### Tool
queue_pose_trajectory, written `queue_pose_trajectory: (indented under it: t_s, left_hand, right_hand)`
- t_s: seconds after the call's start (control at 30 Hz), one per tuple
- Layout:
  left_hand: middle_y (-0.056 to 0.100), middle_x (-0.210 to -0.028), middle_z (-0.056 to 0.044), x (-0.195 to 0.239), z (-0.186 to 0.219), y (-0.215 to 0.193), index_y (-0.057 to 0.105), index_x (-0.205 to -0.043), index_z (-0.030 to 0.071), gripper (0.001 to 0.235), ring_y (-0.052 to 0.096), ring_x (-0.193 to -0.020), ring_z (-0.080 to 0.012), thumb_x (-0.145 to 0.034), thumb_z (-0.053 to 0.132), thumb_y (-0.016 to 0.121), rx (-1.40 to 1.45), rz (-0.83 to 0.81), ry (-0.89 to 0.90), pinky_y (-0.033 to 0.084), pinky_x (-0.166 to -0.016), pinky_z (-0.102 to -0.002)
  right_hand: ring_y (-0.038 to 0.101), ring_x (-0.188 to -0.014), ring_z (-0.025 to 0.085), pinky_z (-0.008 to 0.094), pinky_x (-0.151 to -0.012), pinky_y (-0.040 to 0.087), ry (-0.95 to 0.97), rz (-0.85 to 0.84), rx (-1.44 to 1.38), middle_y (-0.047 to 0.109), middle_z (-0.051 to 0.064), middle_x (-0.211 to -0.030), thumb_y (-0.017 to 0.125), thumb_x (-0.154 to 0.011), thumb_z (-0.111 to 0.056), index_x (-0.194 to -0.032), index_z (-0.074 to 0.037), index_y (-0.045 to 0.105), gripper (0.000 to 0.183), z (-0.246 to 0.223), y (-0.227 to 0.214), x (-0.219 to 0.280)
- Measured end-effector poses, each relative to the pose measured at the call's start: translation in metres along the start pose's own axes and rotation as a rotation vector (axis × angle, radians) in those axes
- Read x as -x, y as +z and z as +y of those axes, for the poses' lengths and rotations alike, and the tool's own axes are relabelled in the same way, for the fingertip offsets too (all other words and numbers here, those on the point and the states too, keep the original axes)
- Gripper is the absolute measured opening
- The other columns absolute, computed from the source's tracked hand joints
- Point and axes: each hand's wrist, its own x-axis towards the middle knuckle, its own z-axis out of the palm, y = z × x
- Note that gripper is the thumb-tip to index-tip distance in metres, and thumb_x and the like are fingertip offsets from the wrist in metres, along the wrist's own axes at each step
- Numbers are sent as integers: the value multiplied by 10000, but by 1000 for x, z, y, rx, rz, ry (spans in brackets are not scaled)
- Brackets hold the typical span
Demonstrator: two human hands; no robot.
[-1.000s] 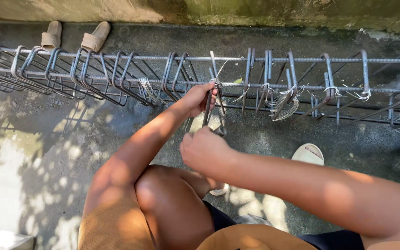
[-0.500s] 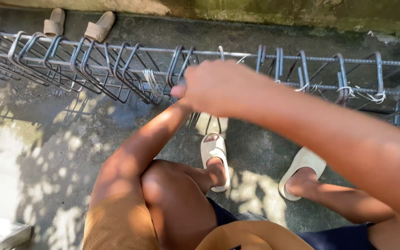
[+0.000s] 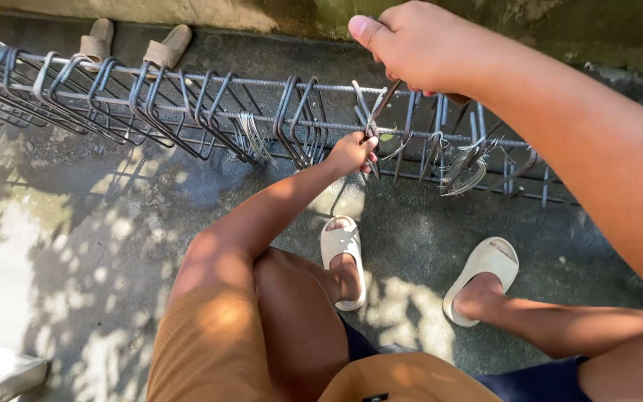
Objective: Tying rebar intersections with wire using a manual hook tool
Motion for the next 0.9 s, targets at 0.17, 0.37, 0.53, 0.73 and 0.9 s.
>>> queue_pose_trajectory:
  t_s: [0.17, 0.37, 0.53, 0.73, 0.9]
  left_hand:
    - [700, -839, -54, 11, 1, 2, 617, -1212, 16, 315, 591, -492, -135, -1037, 251, 499, -2, 68, 33, 481, -456, -252]
    - [639, -662, -13, 34, 35, -2, 656, -854, 62, 379, 572, -513, -129, -985, 406, 562, -370, 247, 153, 486, -507, -267]
    - [615, -672, -25, 21, 47, -9, 578, -760, 108, 506, 570, -585, -181, -936, 581, 578, -605, 396, 160, 472, -585, -330]
    - [706, -786, -17, 11, 64, -6, 630, -994, 105, 204, 630, -648, -159, -930, 287, 563, -565, 372, 176, 484, -644, -318]
    - [686, -870, -31, -20, 39, -25, 692, -1010, 67, 167, 615, -772, -144, -925, 198, 632, -311, 343, 214, 492, -712, -298]
  right_hand:
    - [547, -558, 273, 458, -517, 418, -36, 37, -17, 657, 107, -798, 380, -1171, -470, -949, -21, 643, 565, 9, 4, 11]
    - [649, -587, 345, 504, -577, 500, -234, 211, 137, 709, 166, -805, 424, -1209, -380, -1024, 15, 703, 517, 48, 0, 16]
    - [648, -592, 363, 511, -562, 491, -247, 247, 158, 716, 172, -821, 427, -1248, -338, -974, 19, 693, 523, 77, 0, 14]
    - [631, -600, 334, 484, -552, 471, -239, 250, 86, 710, 157, -821, 445, -1225, -341, -986, 30, 681, 500, 85, -2, 22]
    - [584, -604, 241, 401, -584, 463, -232, 247, -55, 681, 101, -779, 449, -1209, -323, -895, 6, 643, 495, 96, -3, 38]
